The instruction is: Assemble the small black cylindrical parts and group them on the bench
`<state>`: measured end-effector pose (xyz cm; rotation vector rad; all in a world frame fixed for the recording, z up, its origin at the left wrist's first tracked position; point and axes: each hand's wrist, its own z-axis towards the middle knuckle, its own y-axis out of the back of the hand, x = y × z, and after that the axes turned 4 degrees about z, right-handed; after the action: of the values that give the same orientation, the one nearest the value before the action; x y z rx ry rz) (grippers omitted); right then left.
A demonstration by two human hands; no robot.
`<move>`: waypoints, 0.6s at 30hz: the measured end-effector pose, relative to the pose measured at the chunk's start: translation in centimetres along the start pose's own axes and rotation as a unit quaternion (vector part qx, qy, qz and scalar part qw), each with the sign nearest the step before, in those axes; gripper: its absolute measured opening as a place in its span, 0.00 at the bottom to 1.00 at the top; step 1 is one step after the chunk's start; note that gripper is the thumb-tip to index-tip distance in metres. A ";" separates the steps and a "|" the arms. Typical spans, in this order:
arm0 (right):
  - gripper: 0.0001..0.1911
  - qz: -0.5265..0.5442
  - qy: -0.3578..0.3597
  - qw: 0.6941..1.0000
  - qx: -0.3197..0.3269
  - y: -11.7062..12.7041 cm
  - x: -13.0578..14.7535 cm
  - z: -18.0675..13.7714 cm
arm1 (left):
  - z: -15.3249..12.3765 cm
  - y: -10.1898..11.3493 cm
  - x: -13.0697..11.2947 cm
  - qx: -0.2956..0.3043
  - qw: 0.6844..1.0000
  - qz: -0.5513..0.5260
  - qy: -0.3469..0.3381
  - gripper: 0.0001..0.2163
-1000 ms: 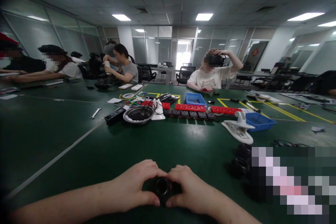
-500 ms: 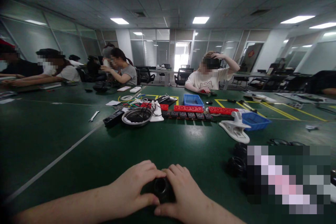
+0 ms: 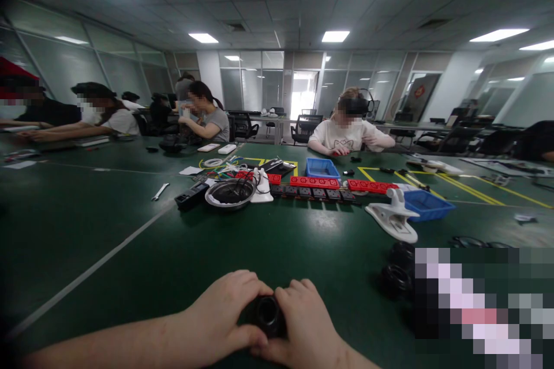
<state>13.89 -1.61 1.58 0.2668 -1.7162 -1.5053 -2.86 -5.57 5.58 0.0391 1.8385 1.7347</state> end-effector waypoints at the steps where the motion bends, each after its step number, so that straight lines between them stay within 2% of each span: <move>1: 0.26 -0.003 0.004 1.000 -0.002 0.1 0.1 0.0 | 0.0 0.0 -0.1 -0.005 1.000 0.003 0.001 0.18; 5: 0.31 0.053 0.039 0.997 0.045 1.3 -0.4 -0.1 | 0.0 0.3 0.3 0.004 0.999 -0.003 -0.043 0.20; 8: 0.25 0.114 0.056 0.986 0.107 2.2 -0.9 0.0 | 0.2 0.7 0.7 0.029 0.996 -0.021 -0.077 0.21; 10: 0.21 0.127 0.054 0.983 0.119 2.2 -1.0 0.2 | 0.2 0.7 0.8 0.035 0.996 -0.029 -0.080 0.21; 14: 0.23 0.080 0.025 0.995 0.056 0.7 -0.5 0.3 | -0.1 0.1 0.4 0.016 0.999 -0.039 -0.028 0.21; 18: 0.19 0.018 -0.002 0.999 -0.028 -1.1 0.2 -0.1 | -0.4 -0.3 -0.2 -0.007 0.999 -0.036 0.027 0.19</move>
<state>13.44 -2.11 0.66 0.2026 -1.6699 -1.5262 -2.76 -6.06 5.34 -0.0787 1.8440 1.7140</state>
